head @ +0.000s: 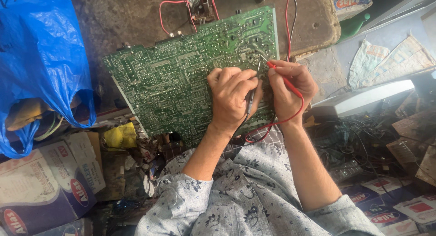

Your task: The person uses multimeter probes to test points on a green circuit board. They repeatedly touch different pads and components with the red and black probes while the board rests on a cluttered workbench.

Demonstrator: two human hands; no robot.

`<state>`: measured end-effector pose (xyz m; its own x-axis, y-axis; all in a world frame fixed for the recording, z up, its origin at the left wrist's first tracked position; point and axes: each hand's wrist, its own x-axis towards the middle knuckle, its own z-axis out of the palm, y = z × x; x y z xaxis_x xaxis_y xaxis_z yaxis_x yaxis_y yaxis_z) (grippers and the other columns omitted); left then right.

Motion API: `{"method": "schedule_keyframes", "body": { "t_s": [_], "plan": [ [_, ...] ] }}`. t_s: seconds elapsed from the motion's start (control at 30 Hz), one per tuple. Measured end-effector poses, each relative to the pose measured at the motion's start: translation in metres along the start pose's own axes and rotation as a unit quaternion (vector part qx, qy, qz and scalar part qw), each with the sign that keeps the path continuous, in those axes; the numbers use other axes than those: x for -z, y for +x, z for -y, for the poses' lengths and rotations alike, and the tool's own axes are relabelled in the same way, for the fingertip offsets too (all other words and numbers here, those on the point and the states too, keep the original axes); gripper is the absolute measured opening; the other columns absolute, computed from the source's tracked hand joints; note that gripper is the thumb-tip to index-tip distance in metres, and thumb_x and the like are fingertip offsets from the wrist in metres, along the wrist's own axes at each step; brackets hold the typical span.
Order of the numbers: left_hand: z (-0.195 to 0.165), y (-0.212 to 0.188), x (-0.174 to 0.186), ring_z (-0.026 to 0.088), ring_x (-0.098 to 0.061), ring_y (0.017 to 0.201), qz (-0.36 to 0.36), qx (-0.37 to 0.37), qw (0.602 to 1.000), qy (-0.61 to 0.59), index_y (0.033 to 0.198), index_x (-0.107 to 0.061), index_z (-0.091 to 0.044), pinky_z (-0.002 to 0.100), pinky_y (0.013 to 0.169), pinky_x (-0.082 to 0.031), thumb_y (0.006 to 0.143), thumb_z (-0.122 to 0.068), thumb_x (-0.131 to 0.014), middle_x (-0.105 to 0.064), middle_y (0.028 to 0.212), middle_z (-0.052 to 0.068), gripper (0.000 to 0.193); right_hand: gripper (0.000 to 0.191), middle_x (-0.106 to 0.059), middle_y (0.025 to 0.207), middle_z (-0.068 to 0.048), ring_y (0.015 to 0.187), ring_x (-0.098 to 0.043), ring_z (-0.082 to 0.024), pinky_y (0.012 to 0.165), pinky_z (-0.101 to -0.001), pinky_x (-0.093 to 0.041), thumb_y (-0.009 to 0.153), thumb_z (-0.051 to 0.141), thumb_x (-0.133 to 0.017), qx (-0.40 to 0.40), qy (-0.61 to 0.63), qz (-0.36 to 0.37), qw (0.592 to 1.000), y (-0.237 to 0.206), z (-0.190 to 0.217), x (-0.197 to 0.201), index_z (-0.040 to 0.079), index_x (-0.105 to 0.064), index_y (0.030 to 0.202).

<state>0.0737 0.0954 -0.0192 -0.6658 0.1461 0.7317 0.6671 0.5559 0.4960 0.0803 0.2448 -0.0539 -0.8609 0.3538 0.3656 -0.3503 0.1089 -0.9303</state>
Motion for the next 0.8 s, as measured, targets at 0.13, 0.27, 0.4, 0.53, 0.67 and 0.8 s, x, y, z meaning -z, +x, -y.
{"method": "schedule_keyframes", "body": {
  "t_s": [0.13, 0.27, 0.4, 0.53, 0.67, 0.8],
  "plan": [
    [0.0021, -0.0022, -0.0009, 0.020, -0.064, 0.097, 0.001, 0.006, 1.000, -0.002, 0.090, -0.066, -0.010, 0.041, 0.097, -0.039, 0.084, -0.005, -0.084, -0.072, 0.104, 0.000, 0.020, 0.009, -0.075, 0.110, -0.015, 0.099, -0.070, -0.014, 0.092, -0.0276, -0.056, 0.097, -0.006, -0.073, -0.002, -0.015, 0.000, 1.000, -0.0013, -0.0010, 0.0007, 0.000, -0.066, 0.098],
    [0.0022, -0.0032, -0.0011, 0.019, -0.064, 0.097, 0.004, 0.009, 1.000, -0.003, 0.090, -0.066, -0.010, 0.041, 0.097, -0.039, 0.084, -0.005, -0.084, -0.073, 0.104, -0.001, 0.019, 0.011, -0.074, 0.111, -0.015, 0.101, -0.071, -0.015, 0.093, -0.0282, -0.056, 0.097, -0.008, -0.072, 0.006, 0.011, 0.000, 1.000, -0.0020, -0.0023, -0.0001, 0.000, -0.065, 0.099],
    [0.0012, -0.0032, -0.0004, 0.019, -0.064, 0.097, 0.009, 0.009, 1.000, -0.004, 0.089, -0.066, -0.010, 0.041, 0.097, -0.039, 0.083, -0.005, -0.084, -0.073, 0.105, -0.002, 0.020, 0.012, -0.074, 0.111, -0.016, 0.102, -0.071, -0.016, 0.094, -0.0286, -0.056, 0.098, -0.010, -0.072, 0.017, 0.000, -0.005, 1.000, -0.0031, -0.0025, 0.0007, 0.000, -0.065, 0.100],
    [0.0002, -0.0032, -0.0013, 0.019, -0.064, 0.097, 0.012, 0.009, 1.000, -0.009, 0.089, -0.065, -0.011, 0.041, 0.098, -0.039, 0.083, -0.006, -0.084, -0.073, 0.106, -0.002, 0.020, 0.013, -0.074, 0.112, -0.015, 0.103, -0.071, -0.016, 0.094, -0.0285, -0.056, 0.098, -0.010, -0.072, 0.030, 0.006, -0.013, 0.999, -0.0039, -0.0025, 0.0012, 0.000, -0.064, 0.099],
    [0.0027, -0.0049, -0.0011, 0.019, -0.064, 0.096, 0.010, 0.010, 1.000, -0.012, 0.090, -0.066, -0.011, 0.041, 0.097, -0.039, 0.083, -0.006, -0.084, -0.073, 0.106, -0.002, 0.020, 0.012, -0.073, 0.109, -0.014, 0.100, -0.070, -0.015, 0.091, -0.0276, -0.056, 0.097, -0.011, -0.072, 0.036, -0.018, -0.003, 0.999, -0.0053, -0.0032, -0.0001, -0.001, -0.065, 0.098],
    [0.0034, -0.0059, -0.0014, 0.019, -0.064, 0.096, 0.011, 0.014, 1.000, -0.015, 0.089, -0.066, -0.010, 0.041, 0.097, -0.039, 0.083, -0.006, -0.084, -0.074, 0.105, -0.001, 0.020, 0.012, -0.074, 0.108, -0.013, 0.098, -0.070, -0.014, 0.088, -0.0261, -0.055, 0.097, -0.010, -0.073, 0.020, -0.019, 0.003, 1.000, -0.0055, -0.0018, 0.0000, -0.001, -0.066, 0.096]
  ]
}}
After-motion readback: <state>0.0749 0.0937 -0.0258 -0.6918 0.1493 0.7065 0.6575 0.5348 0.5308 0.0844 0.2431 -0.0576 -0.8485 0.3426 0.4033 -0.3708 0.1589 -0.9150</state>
